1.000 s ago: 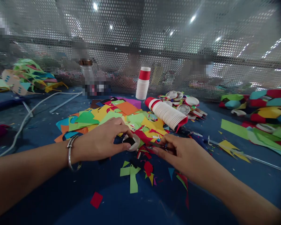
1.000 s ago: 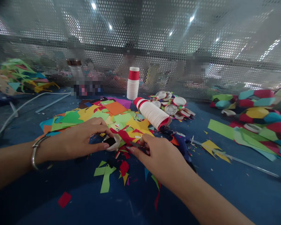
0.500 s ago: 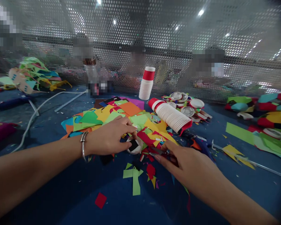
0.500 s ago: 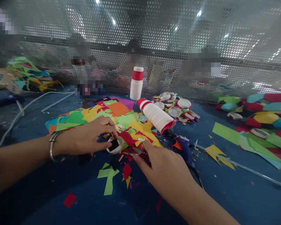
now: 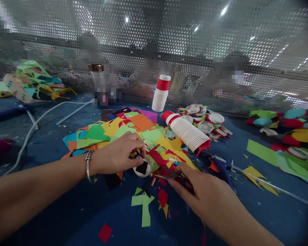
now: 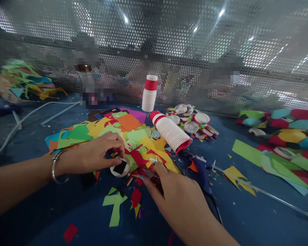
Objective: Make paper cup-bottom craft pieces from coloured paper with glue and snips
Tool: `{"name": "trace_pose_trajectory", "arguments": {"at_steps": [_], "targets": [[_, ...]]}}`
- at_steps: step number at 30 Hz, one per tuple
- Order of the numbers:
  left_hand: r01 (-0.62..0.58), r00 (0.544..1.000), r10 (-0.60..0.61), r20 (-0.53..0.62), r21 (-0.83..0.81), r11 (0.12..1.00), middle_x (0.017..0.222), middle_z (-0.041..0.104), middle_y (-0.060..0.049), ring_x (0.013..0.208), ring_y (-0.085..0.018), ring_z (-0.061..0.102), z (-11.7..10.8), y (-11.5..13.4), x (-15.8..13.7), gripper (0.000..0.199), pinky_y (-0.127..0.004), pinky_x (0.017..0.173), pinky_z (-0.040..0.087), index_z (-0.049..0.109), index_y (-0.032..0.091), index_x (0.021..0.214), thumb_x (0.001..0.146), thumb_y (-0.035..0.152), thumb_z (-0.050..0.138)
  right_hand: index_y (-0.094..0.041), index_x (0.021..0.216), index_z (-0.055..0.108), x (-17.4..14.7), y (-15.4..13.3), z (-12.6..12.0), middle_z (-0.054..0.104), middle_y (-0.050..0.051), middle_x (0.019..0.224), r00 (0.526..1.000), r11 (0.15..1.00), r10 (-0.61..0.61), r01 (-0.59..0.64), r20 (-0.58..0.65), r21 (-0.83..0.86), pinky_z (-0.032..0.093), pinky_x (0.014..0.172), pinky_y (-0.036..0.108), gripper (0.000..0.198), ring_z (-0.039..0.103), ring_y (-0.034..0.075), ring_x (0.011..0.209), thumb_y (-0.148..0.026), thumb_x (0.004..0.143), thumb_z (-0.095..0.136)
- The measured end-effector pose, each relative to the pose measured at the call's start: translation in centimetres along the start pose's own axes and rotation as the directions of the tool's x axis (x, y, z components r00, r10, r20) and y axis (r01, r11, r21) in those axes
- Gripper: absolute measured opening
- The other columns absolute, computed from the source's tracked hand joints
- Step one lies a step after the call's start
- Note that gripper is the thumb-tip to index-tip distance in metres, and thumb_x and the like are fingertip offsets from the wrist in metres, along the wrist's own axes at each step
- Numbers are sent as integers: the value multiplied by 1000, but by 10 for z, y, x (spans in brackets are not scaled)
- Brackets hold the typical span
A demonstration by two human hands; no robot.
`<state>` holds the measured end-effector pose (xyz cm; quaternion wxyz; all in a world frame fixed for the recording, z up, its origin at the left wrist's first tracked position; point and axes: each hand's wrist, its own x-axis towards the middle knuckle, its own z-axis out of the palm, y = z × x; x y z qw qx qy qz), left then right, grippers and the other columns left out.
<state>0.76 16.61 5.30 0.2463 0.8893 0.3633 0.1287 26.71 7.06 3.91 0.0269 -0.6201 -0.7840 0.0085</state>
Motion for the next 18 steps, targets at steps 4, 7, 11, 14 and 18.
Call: {"name": "trace_pose_trajectory", "arguments": {"at_steps": [4,7,11,14,18], "targets": [[1,1000,0,17,-43,999,117,61,-7,116,-29,53,0,-3,-1,22,-43,98,45,69,25,107,88,38,71,-22,109,66,0,4,3,74,4,64,1000,1000,-12,12,-8,-1,32,44,29,31,73,27,54,-46,101,50],[21,1000,-20,14,-64,998,119,60,-8,115,-28,54,3,-5,0,34,-42,96,45,62,24,115,85,34,74,-21,115,65,0,6,6,73,3,61,999,999,-30,30,-39,12,33,42,29,33,71,27,49,-47,101,49],[49,999,-49,0,-111,993,121,59,-7,115,-27,53,8,-5,2,35,-41,98,43,57,23,117,86,30,73,-24,105,64,-2,7,9,75,2,64,997,998,-44,46,-61,31,35,40,31,26,73,28,49,-45,100,50],[42,999,-44,-22,-92,995,119,59,-6,114,-26,52,8,-3,1,31,-42,98,43,58,23,115,87,29,71,-24,109,64,-6,8,9,76,1,66,994,998,-60,63,-86,30,36,39,32,25,73,29,48,-44,100,50],[15,1000,-15,-26,-22,1000,116,59,-5,114,-26,51,3,4,-5,20,-42,98,43,65,25,107,89,31,71,-24,110,65,-8,7,7,75,0,63,991,996,-82,83,-103,6,37,37,33,24,72,30,46,-41,100,51]]}}
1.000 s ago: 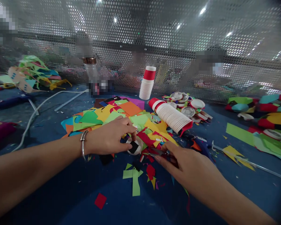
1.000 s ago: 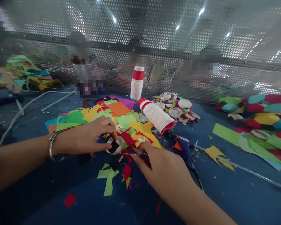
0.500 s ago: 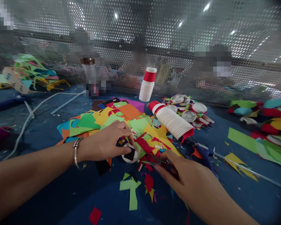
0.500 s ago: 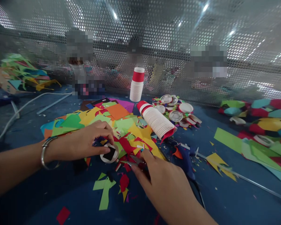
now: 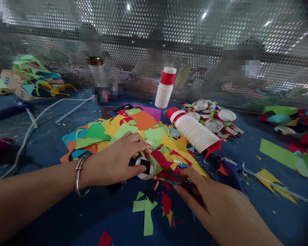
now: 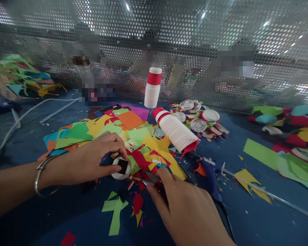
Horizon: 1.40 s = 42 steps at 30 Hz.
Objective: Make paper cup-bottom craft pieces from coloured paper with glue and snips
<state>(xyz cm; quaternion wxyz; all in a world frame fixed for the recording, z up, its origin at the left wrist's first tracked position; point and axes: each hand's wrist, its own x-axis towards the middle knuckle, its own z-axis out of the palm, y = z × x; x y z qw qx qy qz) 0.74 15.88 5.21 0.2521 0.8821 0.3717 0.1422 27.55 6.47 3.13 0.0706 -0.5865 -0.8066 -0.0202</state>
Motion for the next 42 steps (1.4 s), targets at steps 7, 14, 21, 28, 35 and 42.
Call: {"name": "trace_pose_trajectory", "arguments": {"at_steps": [7,14,21,28,35,42], "targets": [[-68,998,68,5,142,988,111,60,-3,106,-26,55,-4,20,-22,19,-42,94,44,68,28,101,90,44,72,-21,110,67,-1,-8,-3,77,4,65,998,994,-29,23,-54,-106,37,36,33,25,73,30,46,-39,99,53],[-144,987,127,100,187,972,116,61,-5,110,-29,55,9,42,-42,21,-50,103,42,64,25,109,91,31,71,-22,110,65,-3,-12,-6,77,1,68,999,993,-26,22,-35,-114,36,37,32,21,73,30,48,-37,97,59],[-77,996,89,-27,295,952,114,56,-7,109,-30,51,5,30,-29,16,-48,92,45,64,24,112,98,31,60,-24,106,65,-5,-15,-9,77,2,71,1000,993,7,-5,20,-117,35,38,32,16,73,30,50,-36,97,59],[-43,999,43,7,302,952,109,57,-8,107,-29,52,0,15,-9,17,-42,89,44,69,19,103,93,32,67,-22,107,67,-6,-16,-8,76,2,69,1000,992,-3,2,-5,-124,37,38,32,17,73,29,50,-34,95,63],[3,998,-15,55,217,976,104,59,-5,103,-27,53,1,17,-3,14,-39,87,42,69,19,95,87,31,72,-22,102,65,-8,-19,-7,74,4,73,1000,995,-15,13,-21,-103,43,42,33,12,74,29,54,-31,94,65],[6,999,-12,34,159,987,101,62,-5,101,-25,54,-1,18,-1,6,-38,86,40,68,19,89,90,23,64,-23,96,64,-8,-21,-8,72,2,71,999,991,-5,0,-41,-133,39,41,34,8,72,29,51,-31,97,61]]}}
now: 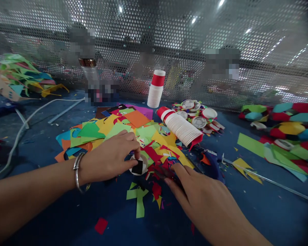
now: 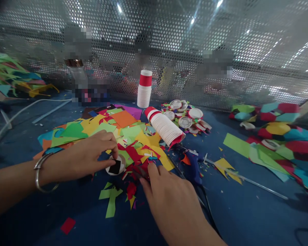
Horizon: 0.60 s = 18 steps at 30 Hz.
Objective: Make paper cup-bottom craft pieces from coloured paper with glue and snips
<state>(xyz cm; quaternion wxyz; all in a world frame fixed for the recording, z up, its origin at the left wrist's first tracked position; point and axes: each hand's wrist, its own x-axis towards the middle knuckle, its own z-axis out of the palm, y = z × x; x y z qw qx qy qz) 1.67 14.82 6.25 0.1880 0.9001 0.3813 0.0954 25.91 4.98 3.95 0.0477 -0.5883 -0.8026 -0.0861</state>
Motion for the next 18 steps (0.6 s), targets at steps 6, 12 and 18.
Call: {"name": "trace_pose_trajectory", "arguments": {"at_steps": [6,12,18], "targets": [[34,999,-34,-6,-51,998,92,65,-4,95,-24,58,-7,4,-1,6,-36,81,41,69,20,87,88,24,65,-21,94,66,-3,-2,-7,73,4,73,985,996,-43,29,-167,-86,34,37,33,10,69,27,47,-31,92,66],[101,995,-102,0,-140,985,86,69,0,77,-17,61,-12,6,-4,5,-31,69,42,69,21,86,88,25,66,-20,98,67,0,-19,-5,72,4,86,944,926,-236,290,-230,240,52,55,36,6,73,26,75,-23,95,62],[-13,961,-90,-262,-368,930,98,68,1,80,-14,66,-9,9,-11,9,-28,71,53,62,22,103,96,25,57,-17,91,69,2,-37,-4,71,6,88,941,866,-314,338,-126,369,53,62,39,14,66,26,78,-31,89,74]]}}
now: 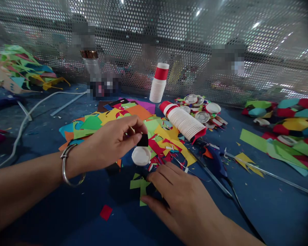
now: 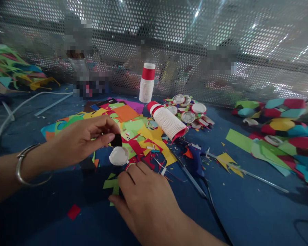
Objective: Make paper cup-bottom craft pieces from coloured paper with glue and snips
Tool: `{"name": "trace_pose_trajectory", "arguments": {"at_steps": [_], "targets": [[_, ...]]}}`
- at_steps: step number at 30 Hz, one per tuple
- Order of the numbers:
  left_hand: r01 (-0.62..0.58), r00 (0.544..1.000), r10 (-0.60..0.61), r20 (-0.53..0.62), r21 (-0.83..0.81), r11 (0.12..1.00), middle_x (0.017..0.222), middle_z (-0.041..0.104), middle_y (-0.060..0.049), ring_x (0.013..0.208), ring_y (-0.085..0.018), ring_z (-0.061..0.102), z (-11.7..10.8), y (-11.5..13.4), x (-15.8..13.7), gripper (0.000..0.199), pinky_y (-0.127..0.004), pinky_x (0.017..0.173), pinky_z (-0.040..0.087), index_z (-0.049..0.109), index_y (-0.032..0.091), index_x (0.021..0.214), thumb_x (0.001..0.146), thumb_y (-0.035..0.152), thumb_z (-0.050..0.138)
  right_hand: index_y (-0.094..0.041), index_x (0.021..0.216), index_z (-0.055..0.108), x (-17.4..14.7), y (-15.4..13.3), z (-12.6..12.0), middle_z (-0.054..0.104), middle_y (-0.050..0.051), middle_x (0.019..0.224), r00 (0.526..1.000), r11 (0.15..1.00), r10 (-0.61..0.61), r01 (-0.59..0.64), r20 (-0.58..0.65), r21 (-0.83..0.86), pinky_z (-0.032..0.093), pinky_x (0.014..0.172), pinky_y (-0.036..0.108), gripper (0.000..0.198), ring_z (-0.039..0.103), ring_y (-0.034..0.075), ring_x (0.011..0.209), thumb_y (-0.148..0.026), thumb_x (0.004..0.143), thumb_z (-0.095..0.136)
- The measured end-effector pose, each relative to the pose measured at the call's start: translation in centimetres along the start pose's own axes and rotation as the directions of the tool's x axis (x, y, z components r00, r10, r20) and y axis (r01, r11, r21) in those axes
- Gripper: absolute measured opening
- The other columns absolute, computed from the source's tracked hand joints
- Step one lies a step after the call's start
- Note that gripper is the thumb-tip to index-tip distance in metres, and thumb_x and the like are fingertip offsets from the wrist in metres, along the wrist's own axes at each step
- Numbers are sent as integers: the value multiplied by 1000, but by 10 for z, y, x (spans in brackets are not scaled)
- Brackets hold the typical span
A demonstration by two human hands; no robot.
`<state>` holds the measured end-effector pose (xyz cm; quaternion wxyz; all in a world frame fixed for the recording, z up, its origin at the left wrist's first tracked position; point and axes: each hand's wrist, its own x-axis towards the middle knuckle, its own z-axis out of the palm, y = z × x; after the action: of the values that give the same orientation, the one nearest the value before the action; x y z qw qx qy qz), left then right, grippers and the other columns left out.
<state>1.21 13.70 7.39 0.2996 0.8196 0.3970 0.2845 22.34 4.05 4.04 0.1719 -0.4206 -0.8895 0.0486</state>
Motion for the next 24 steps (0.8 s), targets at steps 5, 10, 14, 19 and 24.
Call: {"name": "trace_pose_trajectory", "arguments": {"at_steps": [5,10,14,19,24], "targets": [[-59,994,39,-102,-195,979,105,58,0,72,-12,69,6,2,-11,11,-26,58,57,50,25,112,101,25,51,-17,88,71,2,-8,2,72,8,87,997,999,12,-9,72,-33,53,65,42,26,65,29,80,-42,86,77],[-101,985,75,-154,-168,981,99,58,1,72,-12,64,8,5,-16,14,-28,62,54,52,24,110,97,19,56,-16,92,72,2,-10,2,73,9,90,992,997,56,-50,111,-52,54,65,41,10,65,28,78,-25,88,71],[-35,995,2,-101,-326,945,87,59,3,70,-12,58,11,8,-15,17,-27,60,50,57,22,106,91,19,62,-15,99,73,2,-8,0,73,11,98,987,993,112,-105,116,-58,55,70,43,14,66,28,82,-21,87,69],[46,994,-87,-71,-453,891,79,59,4,66,-11,57,18,0,-10,12,-25,59,48,60,19,98,87,19,65,-16,96,72,1,-10,1,71,10,92,973,983,184,-181,142,-33,55,72,45,10,65,27,79,-20,88,67],[43,990,-102,-100,-474,879,84,60,3,71,-11,57,23,-13,-7,12,-25,62,48,61,20,99,88,21,67,-17,96,70,-2,-9,5,71,11,96,962,971,238,-239,134,-3,55,76,50,10,65,30,86,-21,89,65]]}}
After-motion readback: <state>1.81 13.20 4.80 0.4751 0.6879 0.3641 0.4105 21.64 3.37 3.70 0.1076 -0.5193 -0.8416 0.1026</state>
